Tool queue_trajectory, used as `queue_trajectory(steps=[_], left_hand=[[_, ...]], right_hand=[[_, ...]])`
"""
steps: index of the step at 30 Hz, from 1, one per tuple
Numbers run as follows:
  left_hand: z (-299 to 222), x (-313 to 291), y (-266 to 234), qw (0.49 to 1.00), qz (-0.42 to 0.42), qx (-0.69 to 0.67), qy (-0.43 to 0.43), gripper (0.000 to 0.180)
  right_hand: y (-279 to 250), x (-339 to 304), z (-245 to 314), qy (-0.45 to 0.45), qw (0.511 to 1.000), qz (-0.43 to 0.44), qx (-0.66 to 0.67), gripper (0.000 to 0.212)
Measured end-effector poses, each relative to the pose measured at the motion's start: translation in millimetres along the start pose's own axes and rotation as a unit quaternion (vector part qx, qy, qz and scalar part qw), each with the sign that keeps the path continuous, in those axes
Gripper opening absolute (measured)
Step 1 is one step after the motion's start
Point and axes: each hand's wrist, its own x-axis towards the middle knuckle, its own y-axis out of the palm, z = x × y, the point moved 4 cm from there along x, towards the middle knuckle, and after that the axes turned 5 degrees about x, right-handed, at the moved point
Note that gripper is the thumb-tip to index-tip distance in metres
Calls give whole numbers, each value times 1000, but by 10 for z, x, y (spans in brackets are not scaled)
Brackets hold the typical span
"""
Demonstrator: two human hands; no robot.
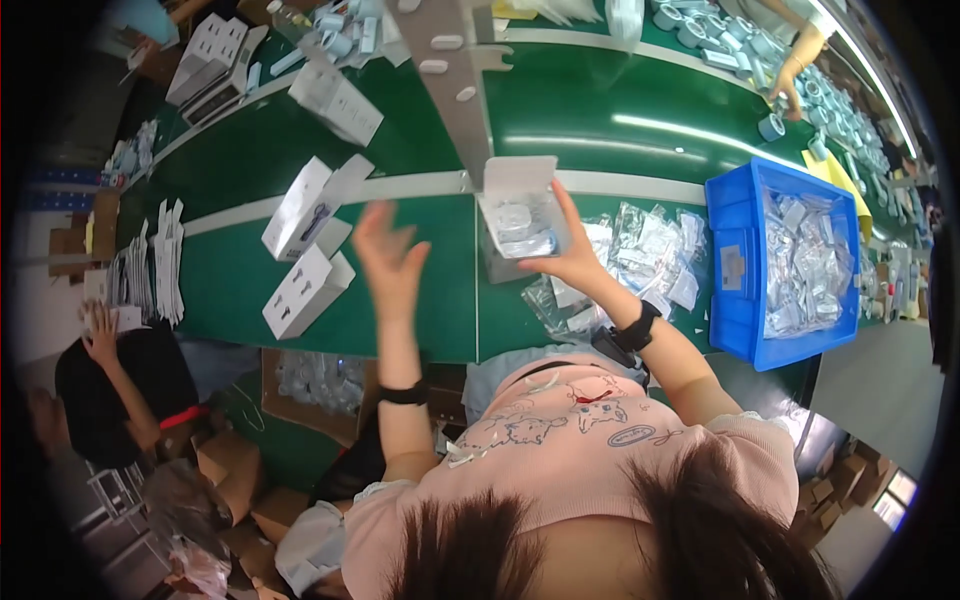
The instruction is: The person folds the bottom of a white box, inserts a manual, and places a bubble-wrapped thermometer and a small plastic bag inside. They then fold the top of the box closed and repeat the process for several more boxes.
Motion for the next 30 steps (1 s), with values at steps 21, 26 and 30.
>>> queue_trajectory(steps=[21,26,30], left_hand=[[255,-310,309,669,299,679,-52,92],[-38,-85,700,784,394,470,-93,85],[-372,55,1120,859,425,276,-76,83]], right_hand=[[-1659,1923,-532,-98,986,-134,-28,92],[-2144,2361,-1076,243,833,-161,-470,90],[-2316,2301,-1492,269,872,-88,-400,86]])
